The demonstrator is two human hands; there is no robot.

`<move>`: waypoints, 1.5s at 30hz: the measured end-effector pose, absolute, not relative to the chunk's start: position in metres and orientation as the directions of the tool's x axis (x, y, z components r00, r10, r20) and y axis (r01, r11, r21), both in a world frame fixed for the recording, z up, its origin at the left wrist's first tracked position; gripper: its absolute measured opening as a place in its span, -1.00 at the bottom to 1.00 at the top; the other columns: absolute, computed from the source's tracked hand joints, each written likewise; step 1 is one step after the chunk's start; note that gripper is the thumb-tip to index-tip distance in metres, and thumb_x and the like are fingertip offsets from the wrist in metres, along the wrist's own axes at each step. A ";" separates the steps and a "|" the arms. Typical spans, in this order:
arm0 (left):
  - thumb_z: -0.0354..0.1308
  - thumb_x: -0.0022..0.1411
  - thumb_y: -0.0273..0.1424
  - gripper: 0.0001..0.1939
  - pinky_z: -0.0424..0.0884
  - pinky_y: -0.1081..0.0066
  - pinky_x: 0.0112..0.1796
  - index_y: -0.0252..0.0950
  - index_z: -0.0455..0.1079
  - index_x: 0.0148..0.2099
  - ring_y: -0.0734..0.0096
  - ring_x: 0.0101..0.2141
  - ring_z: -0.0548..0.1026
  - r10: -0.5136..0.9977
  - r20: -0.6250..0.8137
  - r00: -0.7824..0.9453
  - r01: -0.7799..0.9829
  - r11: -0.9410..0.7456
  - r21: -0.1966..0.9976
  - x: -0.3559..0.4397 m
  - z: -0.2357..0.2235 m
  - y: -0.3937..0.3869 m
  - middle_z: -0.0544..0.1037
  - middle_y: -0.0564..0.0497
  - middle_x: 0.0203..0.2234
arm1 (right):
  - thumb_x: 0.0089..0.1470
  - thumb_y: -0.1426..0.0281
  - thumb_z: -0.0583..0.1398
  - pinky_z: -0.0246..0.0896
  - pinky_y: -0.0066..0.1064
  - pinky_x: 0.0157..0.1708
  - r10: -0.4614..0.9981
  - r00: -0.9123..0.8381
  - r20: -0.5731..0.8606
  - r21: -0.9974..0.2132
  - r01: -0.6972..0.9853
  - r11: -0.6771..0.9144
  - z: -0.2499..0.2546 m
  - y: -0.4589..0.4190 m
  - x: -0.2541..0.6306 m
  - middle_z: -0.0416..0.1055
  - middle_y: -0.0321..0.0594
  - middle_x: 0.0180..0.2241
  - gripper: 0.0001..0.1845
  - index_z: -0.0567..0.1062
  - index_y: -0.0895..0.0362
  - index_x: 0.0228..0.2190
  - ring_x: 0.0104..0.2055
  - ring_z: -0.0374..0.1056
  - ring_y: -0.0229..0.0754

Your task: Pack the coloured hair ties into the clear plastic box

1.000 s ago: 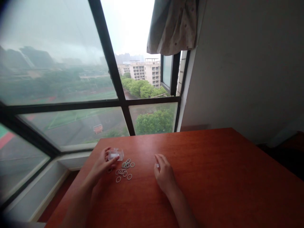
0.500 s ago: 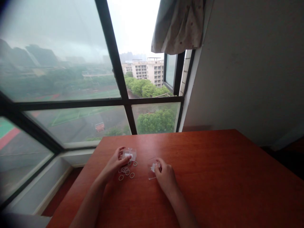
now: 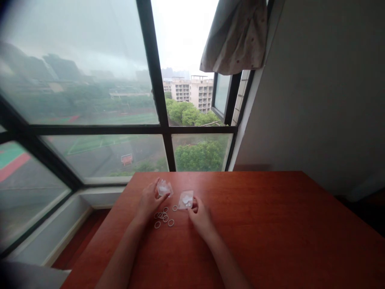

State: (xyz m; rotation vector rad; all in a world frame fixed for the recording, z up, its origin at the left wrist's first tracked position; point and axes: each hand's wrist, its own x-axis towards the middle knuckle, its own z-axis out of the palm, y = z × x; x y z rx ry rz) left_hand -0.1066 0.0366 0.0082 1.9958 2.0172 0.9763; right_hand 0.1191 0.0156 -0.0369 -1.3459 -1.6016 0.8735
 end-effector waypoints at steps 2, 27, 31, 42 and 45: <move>0.16 0.14 -0.10 -0.38 0.24 0.12 0.04 -0.30 0.26 0.17 0.01 0.00 0.37 0.937 0.333 -0.106 0.885 -0.064 0.461 -0.105 0.011 0.033 0.42 -0.20 -0.04 | -0.07 0.52 0.13 0.37 -0.34 -0.23 0.965 -0.148 0.217 -0.838 0.480 0.262 -0.029 0.016 0.117 0.54 -0.13 -0.23 -0.61 0.52 0.13 -0.14 -0.29 0.46 -0.14; -0.04 0.30 -0.35 -0.77 0.26 0.46 -0.36 -0.26 0.38 -0.34 0.40 -0.42 0.43 0.954 0.269 0.133 0.830 -0.256 0.496 -0.050 0.028 0.008 0.48 0.02 -0.45 | 0.17 0.30 0.05 0.15 -0.46 -0.41 0.955 -0.121 0.272 -0.867 0.399 0.298 -0.021 -0.005 0.145 0.46 -0.21 -0.45 -0.72 0.49 0.14 -0.42 -0.40 0.35 -0.19; -0.04 0.27 -0.43 -0.81 0.27 0.47 -0.36 -0.27 0.37 -0.33 0.39 -0.38 0.43 0.910 0.252 0.330 0.682 -0.415 0.602 0.005 0.012 -0.010 0.51 -0.01 -0.42 | 0.20 0.20 0.00 -0.06 -0.46 -0.54 0.965 -0.050 0.259 -0.839 0.484 0.250 -0.028 -0.003 0.155 0.24 -0.35 -0.67 -0.55 0.30 0.12 -0.65 -0.58 0.17 -0.29; -0.01 0.19 -0.50 -0.79 0.37 0.40 -0.22 -0.28 0.43 -0.18 0.28 -0.25 0.50 0.868 0.243 0.432 0.599 -0.478 0.642 0.021 -0.013 -0.015 0.56 -0.08 -0.26 | 0.18 0.23 -0.02 -0.12 -0.45 -0.52 0.970 -0.002 0.243 -0.787 0.584 0.198 -0.035 0.001 0.156 0.24 -0.36 -0.65 -0.60 0.19 0.10 -0.65 -0.57 0.14 -0.30; 0.00 0.17 -0.51 -0.78 0.37 0.39 -0.21 -0.28 0.43 -0.18 0.28 -0.24 0.51 0.870 0.234 0.433 0.597 -0.472 0.649 0.022 -0.011 -0.014 0.57 -0.08 -0.24 | 0.18 0.24 -0.02 -0.12 -0.45 -0.51 0.968 -0.003 0.250 -0.775 0.599 0.202 -0.033 0.001 0.155 0.25 -0.35 -0.64 -0.60 0.18 0.10 -0.65 -0.56 0.15 -0.30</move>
